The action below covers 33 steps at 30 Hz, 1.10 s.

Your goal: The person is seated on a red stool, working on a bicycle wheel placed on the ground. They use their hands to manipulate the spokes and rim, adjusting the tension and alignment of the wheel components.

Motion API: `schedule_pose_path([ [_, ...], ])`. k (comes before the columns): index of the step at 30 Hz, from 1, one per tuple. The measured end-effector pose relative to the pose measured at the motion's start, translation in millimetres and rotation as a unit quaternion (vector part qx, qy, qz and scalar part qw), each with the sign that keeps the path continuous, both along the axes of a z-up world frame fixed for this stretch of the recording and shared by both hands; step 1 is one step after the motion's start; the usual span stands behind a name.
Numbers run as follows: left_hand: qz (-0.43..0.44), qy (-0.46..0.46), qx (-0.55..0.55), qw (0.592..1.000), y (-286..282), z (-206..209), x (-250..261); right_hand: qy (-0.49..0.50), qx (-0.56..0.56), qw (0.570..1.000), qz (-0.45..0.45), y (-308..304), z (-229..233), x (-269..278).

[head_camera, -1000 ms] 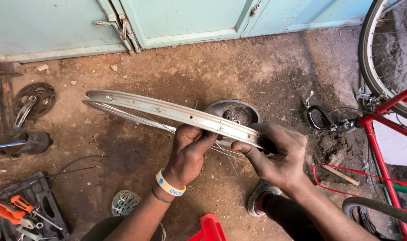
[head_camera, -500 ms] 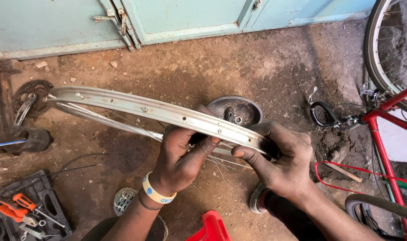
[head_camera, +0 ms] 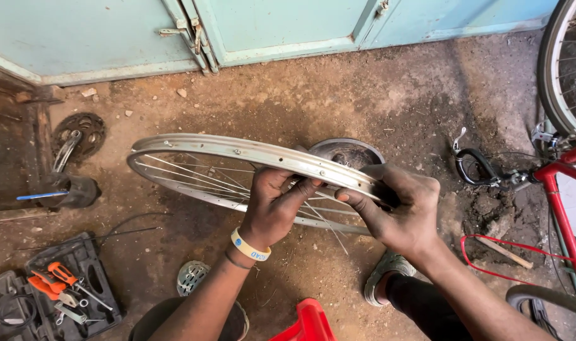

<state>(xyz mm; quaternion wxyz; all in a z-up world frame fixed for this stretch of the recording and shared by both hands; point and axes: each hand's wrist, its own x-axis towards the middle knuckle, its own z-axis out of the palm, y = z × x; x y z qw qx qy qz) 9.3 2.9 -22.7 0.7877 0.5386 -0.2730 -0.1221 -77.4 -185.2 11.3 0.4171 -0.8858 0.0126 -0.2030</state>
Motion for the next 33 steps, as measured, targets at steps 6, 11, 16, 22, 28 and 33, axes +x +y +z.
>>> schedule_pose_path([
  [6,-0.05,0.022,-0.037,0.998,4.3,-4.1,-3.7,0.002,-0.013,1.0,0.016,1.7,9.8,-5.4],
  [11,-0.057,0.017,-0.008,0.998,4.3,-3.4,3.1,0.003,0.013,1.0,0.016,2.6,-6.2,-3.3],
  [16,-0.049,0.038,0.005,0.998,0.1,-10.9,10.9,-0.013,0.037,0.999,0.018,-0.3,-20.8,-0.8],
  [22,-0.041,0.055,0.002,0.998,-2.7,-18.5,9.6,-0.027,0.036,0.998,0.044,-3.2,-21.2,-1.3],
  [28,-0.015,0.084,0.01,0.996,-2.5,-29.1,7.7,-0.021,0.024,0.997,0.07,-12.0,-35.2,-2.9],
  [33,-0.022,0.097,0.017,0.995,-2.8,-39.9,9.4,-0.009,0.001,0.996,0.086,-10.1,-26.3,3.4],
])
